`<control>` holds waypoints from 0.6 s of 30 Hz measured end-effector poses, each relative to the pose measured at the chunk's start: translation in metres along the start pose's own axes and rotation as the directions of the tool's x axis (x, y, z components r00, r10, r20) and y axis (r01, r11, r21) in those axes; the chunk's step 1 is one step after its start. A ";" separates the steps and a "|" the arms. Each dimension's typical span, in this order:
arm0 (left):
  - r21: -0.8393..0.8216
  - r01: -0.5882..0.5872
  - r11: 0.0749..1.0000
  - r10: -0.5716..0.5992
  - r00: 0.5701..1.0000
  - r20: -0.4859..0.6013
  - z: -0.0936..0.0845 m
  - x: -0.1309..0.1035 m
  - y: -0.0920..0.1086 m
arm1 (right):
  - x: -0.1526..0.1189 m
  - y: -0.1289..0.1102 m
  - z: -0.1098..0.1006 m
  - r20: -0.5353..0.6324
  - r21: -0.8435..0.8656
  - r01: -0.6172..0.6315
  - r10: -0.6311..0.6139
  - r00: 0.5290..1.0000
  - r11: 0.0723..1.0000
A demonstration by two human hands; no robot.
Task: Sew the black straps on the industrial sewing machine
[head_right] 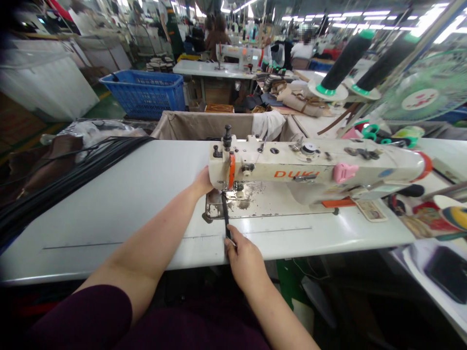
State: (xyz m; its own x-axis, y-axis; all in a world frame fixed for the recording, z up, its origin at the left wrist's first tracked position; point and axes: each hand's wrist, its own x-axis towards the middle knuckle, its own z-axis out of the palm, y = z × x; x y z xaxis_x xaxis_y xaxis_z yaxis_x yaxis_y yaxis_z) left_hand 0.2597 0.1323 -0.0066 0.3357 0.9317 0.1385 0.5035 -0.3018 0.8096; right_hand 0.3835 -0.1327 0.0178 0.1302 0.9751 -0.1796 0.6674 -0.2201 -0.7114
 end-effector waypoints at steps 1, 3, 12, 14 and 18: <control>-0.002 -0.007 1.000 0.007 1.000 0.003 0.000 -0.001 0.001 | 0.000 0.000 0.000 -0.004 0.003 0.005 -0.005 1.000 1.000; 0.004 -0.026 1.000 0.026 1.000 0.013 -0.001 -0.003 0.003 | 0.001 0.000 0.001 -0.015 0.009 0.020 -0.020 1.000 1.000; -0.073 -0.031 0.997 0.031 0.999 -0.007 -0.001 -0.004 0.007 | 0.002 -0.001 0.001 -0.019 -0.001 0.005 -0.005 1.000 1.000; -0.109 -0.020 0.994 0.017 0.999 -0.027 -0.001 -0.004 0.005 | 0.003 -0.002 0.001 -0.026 0.008 0.025 -0.025 0.999 1.000; -0.183 0.022 0.983 -0.036 0.996 -0.076 -0.004 -0.005 -0.002 | 0.004 -0.001 0.002 -0.102 0.029 0.105 -0.101 0.990 0.994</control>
State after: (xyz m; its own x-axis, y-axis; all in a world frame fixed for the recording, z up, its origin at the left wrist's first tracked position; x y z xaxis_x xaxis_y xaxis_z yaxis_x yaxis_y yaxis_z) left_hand 0.2541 0.1295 -0.0070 0.2556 0.9547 0.1524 0.3567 -0.2397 0.9029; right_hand 0.3819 -0.1288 0.0165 0.1361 0.9900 -0.0360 0.6556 -0.1173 -0.7459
